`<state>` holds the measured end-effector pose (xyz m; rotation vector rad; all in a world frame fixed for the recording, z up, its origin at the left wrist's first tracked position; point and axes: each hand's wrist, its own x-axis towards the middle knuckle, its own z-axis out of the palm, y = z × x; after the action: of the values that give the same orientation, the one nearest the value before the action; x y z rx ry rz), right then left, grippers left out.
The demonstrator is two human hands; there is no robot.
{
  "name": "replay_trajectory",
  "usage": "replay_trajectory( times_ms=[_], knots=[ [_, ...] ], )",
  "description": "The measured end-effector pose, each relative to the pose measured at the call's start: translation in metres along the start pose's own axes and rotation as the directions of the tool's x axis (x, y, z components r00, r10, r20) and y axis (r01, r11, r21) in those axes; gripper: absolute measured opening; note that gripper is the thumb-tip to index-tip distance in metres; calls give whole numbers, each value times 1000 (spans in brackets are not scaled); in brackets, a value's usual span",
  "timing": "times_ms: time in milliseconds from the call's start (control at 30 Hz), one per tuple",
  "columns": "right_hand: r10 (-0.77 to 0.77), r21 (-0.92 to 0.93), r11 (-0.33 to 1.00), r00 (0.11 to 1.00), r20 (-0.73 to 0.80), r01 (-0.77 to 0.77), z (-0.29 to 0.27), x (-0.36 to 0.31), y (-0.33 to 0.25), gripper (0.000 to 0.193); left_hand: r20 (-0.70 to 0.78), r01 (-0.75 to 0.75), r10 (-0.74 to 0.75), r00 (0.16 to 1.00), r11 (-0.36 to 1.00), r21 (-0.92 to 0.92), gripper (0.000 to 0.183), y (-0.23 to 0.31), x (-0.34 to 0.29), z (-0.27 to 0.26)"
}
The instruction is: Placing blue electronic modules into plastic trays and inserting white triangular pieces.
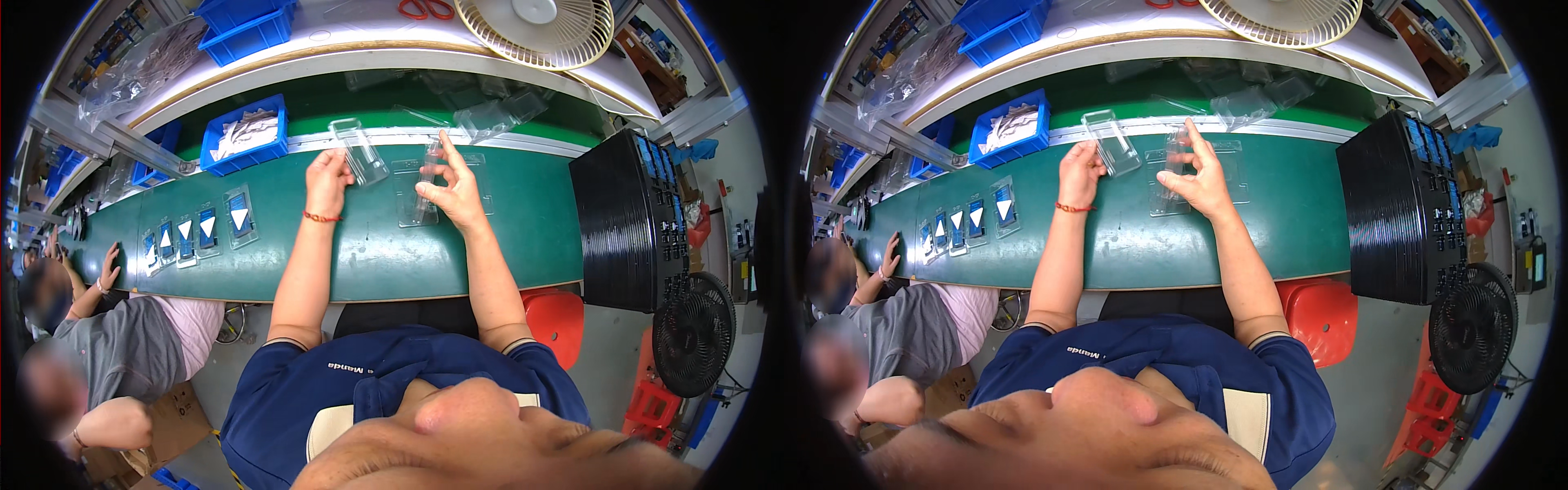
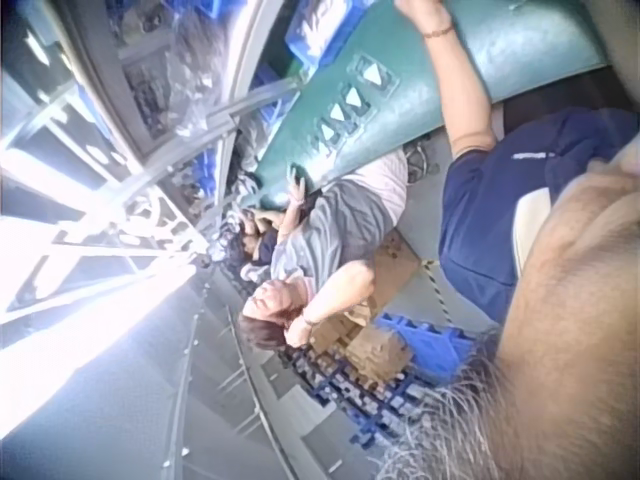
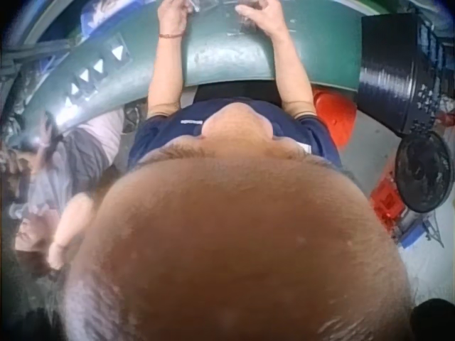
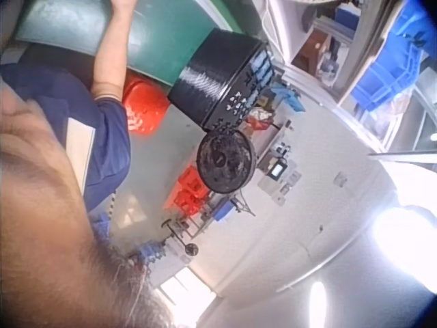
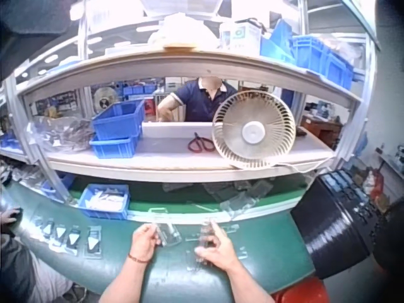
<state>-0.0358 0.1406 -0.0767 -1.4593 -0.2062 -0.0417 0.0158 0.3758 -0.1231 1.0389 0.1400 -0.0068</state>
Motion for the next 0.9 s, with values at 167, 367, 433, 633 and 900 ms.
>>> replay_trajectory(
  times_ms=[167, 367, 433, 633, 900],
  knots=[
    [-8, -135, 991, 999, -48, 1, 3, -5, -5, 101, -44, -303, 679, 733, 384, 872, 11, -1, 1, 1],
    [-99, -506, 859, 995, -9, 81, 11, -15, -6, 103, 413, 66, -123, 902, 986, 150, 11, -11, -62, 54],
    [-77, -464, 882, 996, 35, 85, 10, -18, -14, 100, 464, 64, -101, 880, 993, 95, 10, -11, -57, 46],
    [-249, -741, 651, 875, -415, -166, -77, -12, -5, 85, 248, 201, -208, 946, 978, 53, 14, 13, -38, -7],
    [-67, -900, 180, 908, -414, -397, -111, -10, 18, 91, -124, 224, -187, 974, 775, 591, 17, 8, -27, -20]
  ],
)
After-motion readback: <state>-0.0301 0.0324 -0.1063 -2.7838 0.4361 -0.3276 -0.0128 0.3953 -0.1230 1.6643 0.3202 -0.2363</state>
